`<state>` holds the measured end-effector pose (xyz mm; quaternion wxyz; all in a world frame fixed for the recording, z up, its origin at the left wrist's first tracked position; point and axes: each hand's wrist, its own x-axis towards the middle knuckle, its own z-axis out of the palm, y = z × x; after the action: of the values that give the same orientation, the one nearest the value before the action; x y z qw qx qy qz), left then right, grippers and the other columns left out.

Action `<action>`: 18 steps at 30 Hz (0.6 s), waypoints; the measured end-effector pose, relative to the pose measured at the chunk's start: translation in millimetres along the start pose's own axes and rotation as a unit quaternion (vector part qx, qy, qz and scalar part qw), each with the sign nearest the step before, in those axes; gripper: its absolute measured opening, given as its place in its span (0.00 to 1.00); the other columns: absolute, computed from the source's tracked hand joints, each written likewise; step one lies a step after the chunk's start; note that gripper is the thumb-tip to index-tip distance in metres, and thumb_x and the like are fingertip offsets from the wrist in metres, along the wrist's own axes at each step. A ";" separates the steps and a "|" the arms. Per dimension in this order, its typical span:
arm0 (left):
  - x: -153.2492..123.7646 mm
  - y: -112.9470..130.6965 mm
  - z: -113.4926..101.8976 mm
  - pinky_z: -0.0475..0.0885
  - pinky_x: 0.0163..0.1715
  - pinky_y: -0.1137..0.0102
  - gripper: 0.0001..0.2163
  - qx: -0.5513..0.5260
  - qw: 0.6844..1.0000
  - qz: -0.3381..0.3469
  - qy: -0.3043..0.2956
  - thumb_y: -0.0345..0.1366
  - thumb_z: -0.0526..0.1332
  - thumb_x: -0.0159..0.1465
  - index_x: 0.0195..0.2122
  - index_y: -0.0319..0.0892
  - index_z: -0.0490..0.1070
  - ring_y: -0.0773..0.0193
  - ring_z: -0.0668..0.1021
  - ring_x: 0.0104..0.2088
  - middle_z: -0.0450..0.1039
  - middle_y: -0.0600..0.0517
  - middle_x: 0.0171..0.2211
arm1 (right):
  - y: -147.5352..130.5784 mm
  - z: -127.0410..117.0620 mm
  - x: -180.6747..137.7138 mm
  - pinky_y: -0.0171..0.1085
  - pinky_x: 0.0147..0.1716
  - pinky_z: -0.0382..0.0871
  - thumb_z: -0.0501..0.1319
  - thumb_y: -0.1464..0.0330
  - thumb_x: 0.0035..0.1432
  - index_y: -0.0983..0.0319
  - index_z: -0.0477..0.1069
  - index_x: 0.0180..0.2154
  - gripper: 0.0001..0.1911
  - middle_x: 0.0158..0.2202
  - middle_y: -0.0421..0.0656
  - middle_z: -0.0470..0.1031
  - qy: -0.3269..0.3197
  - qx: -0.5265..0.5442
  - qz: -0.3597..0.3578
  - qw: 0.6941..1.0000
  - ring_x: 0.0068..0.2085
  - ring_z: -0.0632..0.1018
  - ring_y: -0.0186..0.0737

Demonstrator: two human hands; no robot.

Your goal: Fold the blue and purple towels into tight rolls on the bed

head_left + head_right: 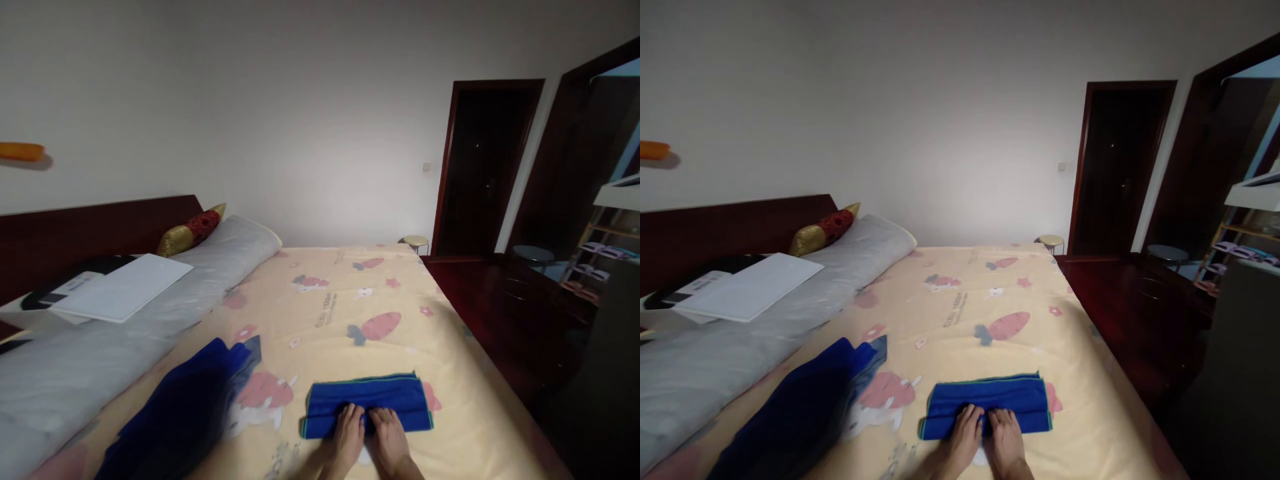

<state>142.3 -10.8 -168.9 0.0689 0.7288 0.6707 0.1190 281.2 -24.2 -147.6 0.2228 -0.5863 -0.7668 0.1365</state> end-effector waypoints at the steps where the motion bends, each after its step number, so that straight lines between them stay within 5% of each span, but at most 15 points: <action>1: -0.2 2.4 6.2 0.62 0.59 0.68 0.20 -0.006 1.000 0.013 0.006 0.27 0.45 0.65 0.52 0.46 0.71 0.63 0.70 0.57 0.71 0.49 0.54 | -2.3 5.5 1.2 0.40 0.58 0.56 0.49 0.75 0.57 0.58 0.72 0.51 0.23 0.50 0.44 0.75 0.000 0.012 -0.008 1.000 0.53 0.73 0.42; 4: -3.1 -10.7 16.9 0.64 0.58 0.67 0.20 -0.011 0.998 0.057 0.033 0.29 0.44 0.67 0.54 0.45 0.69 0.63 0.70 0.57 0.71 0.50 0.56 | 14.1 15.2 2.7 0.41 0.59 0.56 0.49 0.71 0.61 0.58 0.69 0.55 0.22 0.55 0.44 0.72 0.001 -0.004 -0.027 1.000 0.57 0.70 0.43; 7: -8.1 -55.6 11.9 0.64 0.58 0.66 0.19 0.015 0.994 0.079 0.078 0.36 0.46 0.69 0.58 0.46 0.66 0.63 0.69 0.58 0.68 0.50 0.58 | 63.7 10.1 -0.7 0.48 0.61 0.54 0.48 0.60 0.66 0.60 0.68 0.57 0.23 0.59 0.47 0.68 0.033 -0.058 -0.001 0.998 0.61 0.66 0.49; 12: -17.6 -115.2 -5.5 0.60 0.59 0.52 0.20 0.098 0.986 -0.042 0.129 0.40 0.49 0.67 0.58 0.45 0.66 0.54 0.67 0.60 0.65 0.47 0.61 | 123.4 -7.8 -6.7 0.56 0.60 0.53 0.48 0.54 0.66 0.59 0.70 0.54 0.25 0.58 0.49 0.68 0.075 -0.117 0.043 0.989 0.61 0.65 0.55; 15: -16.4 -93.1 -6.5 0.55 0.61 0.48 0.20 0.101 0.982 -0.038 0.154 0.36 0.47 0.67 0.59 0.44 0.66 0.53 0.63 0.63 0.63 0.47 0.62 | 96.0 -4.3 -2.7 0.54 0.60 0.54 0.45 0.55 0.67 0.58 0.70 0.54 0.24 0.59 0.48 0.67 0.072 -0.104 0.023 0.992 0.62 0.64 0.52; 18: -8.7 -44.7 -0.3 0.62 0.60 0.60 0.21 0.039 0.991 0.070 0.108 0.33 0.43 0.68 0.59 0.44 0.65 0.61 0.66 0.61 0.65 0.48 0.61 | 44.2 7.7 4.9 0.50 0.60 0.56 0.43 0.57 0.68 0.57 0.66 0.58 0.25 0.61 0.45 0.65 0.011 -0.053 -0.039 0.998 0.62 0.65 0.47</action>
<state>98.6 -15.4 -181.0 -0.0410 0.7592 0.6256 0.1748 313.3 -7.0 -174.2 0.2052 -0.5686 -0.7926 0.0805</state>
